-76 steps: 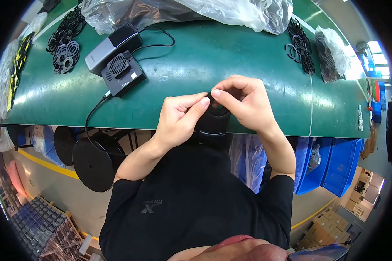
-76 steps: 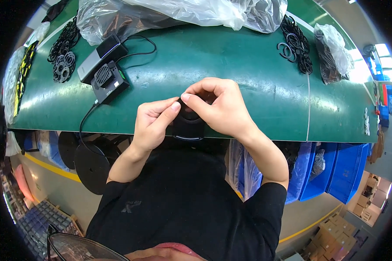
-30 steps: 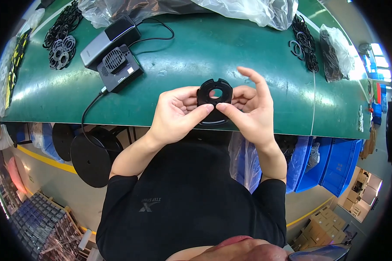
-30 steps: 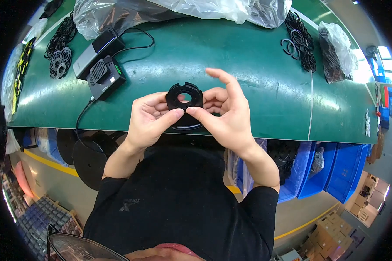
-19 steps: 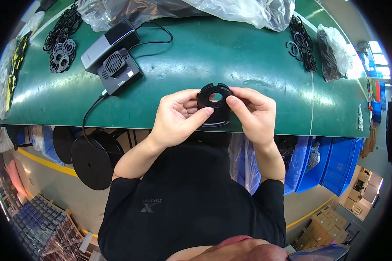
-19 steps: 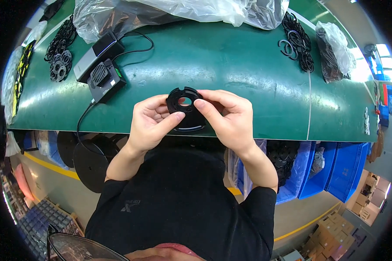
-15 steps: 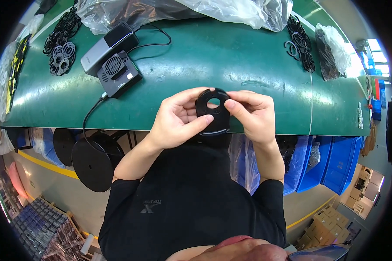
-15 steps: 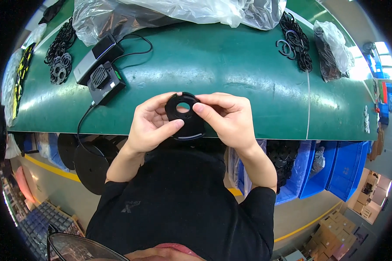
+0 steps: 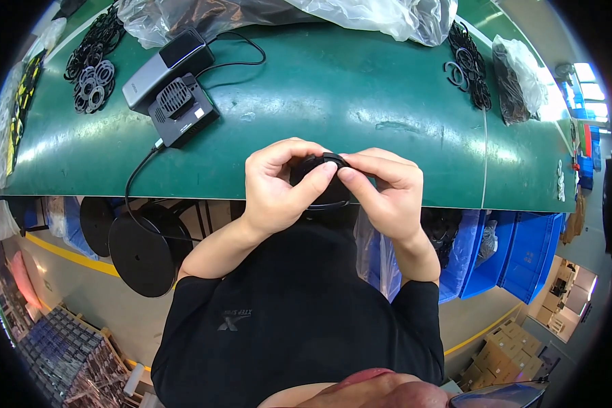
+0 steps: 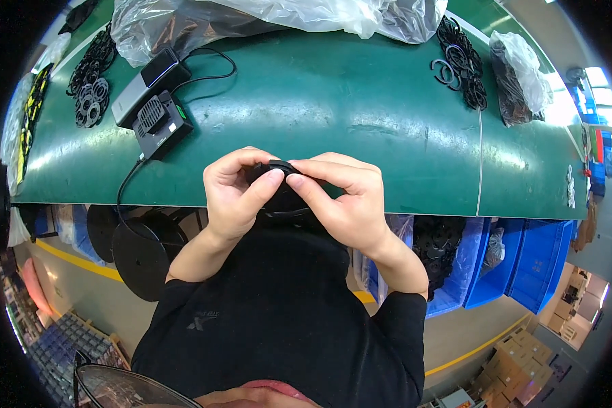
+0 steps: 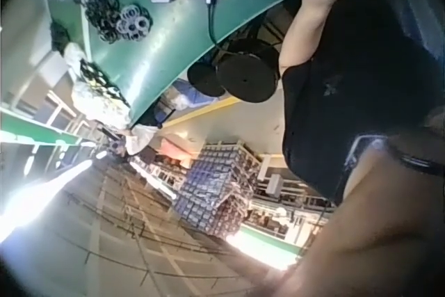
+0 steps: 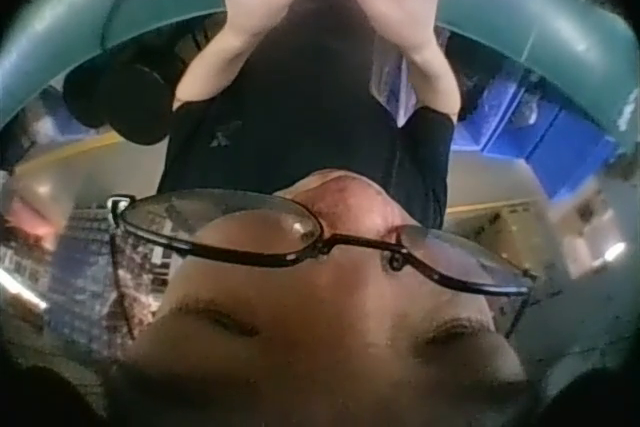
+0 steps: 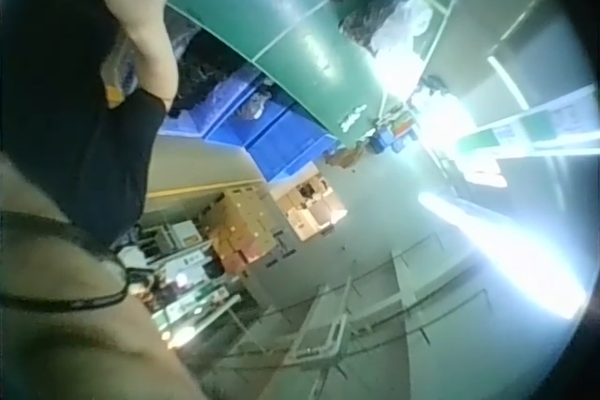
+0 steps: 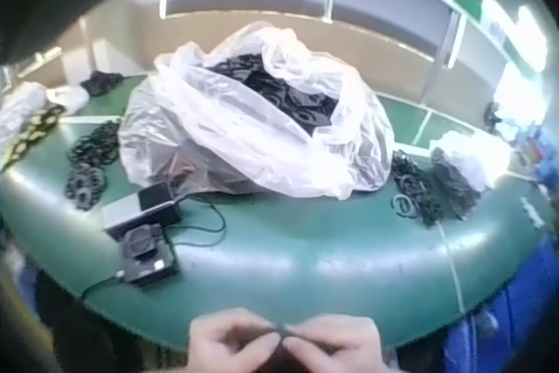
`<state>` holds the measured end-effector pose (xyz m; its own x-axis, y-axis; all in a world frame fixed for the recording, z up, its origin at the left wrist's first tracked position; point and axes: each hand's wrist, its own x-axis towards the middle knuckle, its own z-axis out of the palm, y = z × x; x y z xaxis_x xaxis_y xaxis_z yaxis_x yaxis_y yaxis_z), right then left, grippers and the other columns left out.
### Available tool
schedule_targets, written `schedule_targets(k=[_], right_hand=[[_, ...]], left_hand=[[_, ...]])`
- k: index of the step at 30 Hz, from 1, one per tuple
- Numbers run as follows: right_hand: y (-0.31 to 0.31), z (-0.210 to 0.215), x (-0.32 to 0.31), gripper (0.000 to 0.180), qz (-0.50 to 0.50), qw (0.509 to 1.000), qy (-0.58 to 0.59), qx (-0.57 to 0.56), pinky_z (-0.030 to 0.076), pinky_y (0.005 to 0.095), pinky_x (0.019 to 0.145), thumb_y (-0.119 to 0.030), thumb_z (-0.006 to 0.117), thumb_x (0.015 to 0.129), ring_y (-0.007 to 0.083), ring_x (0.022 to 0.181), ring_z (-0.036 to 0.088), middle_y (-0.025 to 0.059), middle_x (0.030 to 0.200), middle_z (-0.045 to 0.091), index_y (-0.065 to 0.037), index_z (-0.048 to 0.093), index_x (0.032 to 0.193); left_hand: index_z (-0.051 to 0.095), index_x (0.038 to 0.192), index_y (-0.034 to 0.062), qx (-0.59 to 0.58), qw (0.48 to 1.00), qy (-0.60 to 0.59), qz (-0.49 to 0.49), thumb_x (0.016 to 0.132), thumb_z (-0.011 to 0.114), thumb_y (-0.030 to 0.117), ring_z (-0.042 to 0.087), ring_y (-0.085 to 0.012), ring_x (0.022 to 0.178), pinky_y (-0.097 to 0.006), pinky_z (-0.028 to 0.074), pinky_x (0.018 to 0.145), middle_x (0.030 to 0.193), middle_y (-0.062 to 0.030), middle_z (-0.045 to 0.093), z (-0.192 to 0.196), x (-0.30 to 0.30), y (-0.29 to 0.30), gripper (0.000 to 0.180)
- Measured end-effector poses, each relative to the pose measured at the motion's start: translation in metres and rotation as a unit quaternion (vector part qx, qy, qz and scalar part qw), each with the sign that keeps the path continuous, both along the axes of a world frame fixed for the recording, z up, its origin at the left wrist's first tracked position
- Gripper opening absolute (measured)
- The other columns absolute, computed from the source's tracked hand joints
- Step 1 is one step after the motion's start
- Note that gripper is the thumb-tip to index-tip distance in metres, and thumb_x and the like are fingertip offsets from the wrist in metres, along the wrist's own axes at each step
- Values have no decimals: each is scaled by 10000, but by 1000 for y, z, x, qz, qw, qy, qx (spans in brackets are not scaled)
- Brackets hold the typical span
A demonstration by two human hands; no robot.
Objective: The person assembles black plastic circular components and rings by hand at a workstation.
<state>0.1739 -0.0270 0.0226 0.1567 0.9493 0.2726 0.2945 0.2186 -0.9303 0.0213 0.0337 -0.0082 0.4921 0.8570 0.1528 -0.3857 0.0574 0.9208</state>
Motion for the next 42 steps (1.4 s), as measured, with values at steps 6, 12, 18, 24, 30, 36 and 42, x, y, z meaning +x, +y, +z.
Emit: schedule_targets(k=[6, 12, 18, 24, 30, 36, 42], right_hand=[[2, 1, -5, 120, -8, 1000, 9, 1, 482, 235, 618, 20, 672, 753, 168, 687, 635, 121, 762, 661, 41, 668, 872], [3, -1, -5, 104, -10, 1000, -4, -8, 479, 230, 607, 23, 664, 757, 158, 675, 627, 108, 741, 648, 45, 657, 859], [2, -6, -9, 92, -5, 1000, 23, -9, 476, 226, 597, 30, 655, 762, 150, 670, 623, 110, 748, 650, 46, 657, 853], [5, -4, -11, 90, -16, 1000, -9, 6, 475, 226, 595, 26, 649, 771, 150, 665, 622, 112, 757, 650, 48, 657, 858], [3, -5, -6, 88, -4, 993, 110, -46, 472, 218, 614, -6, 657, 795, 131, 691, 617, 93, 759, 653, 44, 662, 867], [6, -6, -1, 113, -57, 976, 187, -91, 475, 196, 618, -21, 643, 831, 79, 712, 595, 58, 802, 656, 43, 662, 922], [7, -13, 1, 270, -84, 987, 132, -37, 491, 191, 641, 12, 690, 772, 86, 742, 606, 77, 856, 645, 61, 621, 1029]], left_hand=[[626, 906, -45, -5, 999, -26, 41, 786, 644, -16, 579, -93, 758, -218, 463, 675, 848, -70, 625, -3, 0, -4, 125], [637, 948, -60, 33, 999, 24, -14, 797, 622, 9, 585, -115, 760, -227, 459, 672, 835, -84, 626, 3, -3, 5, 167], [657, 910, -51, 132, 987, 61, 64, 768, 616, -24, 577, -115, 700, -219, 448, 626, 793, -96, 631, -2, -3, -1, 150], [657, 917, -47, 72, 995, 36, 58, 791, 611, -14, 568, -102, 689, -207, 435, 599, 794, -80, 624, -4, -2, -1, 138], [644, 967, -46, 28, 999, 32, 2, 847, 581, 2, 573, -97, 723, -203, 450, 627, 832, -81, 616, 2, -4, 3, 143], [578, 1130, -62, -67, 994, -29, -87, 901, 551, 71, 583, -78, 806, -196, 465, 707, 1000, -78, 633, 4, -5, 3, 266], [579, 1141, -45, -126, 982, 27, -136, 916, 551, 106, 556, -44, 798, -181, 455, 684, 930, -28, 641, 8, -11, 9, 273]])
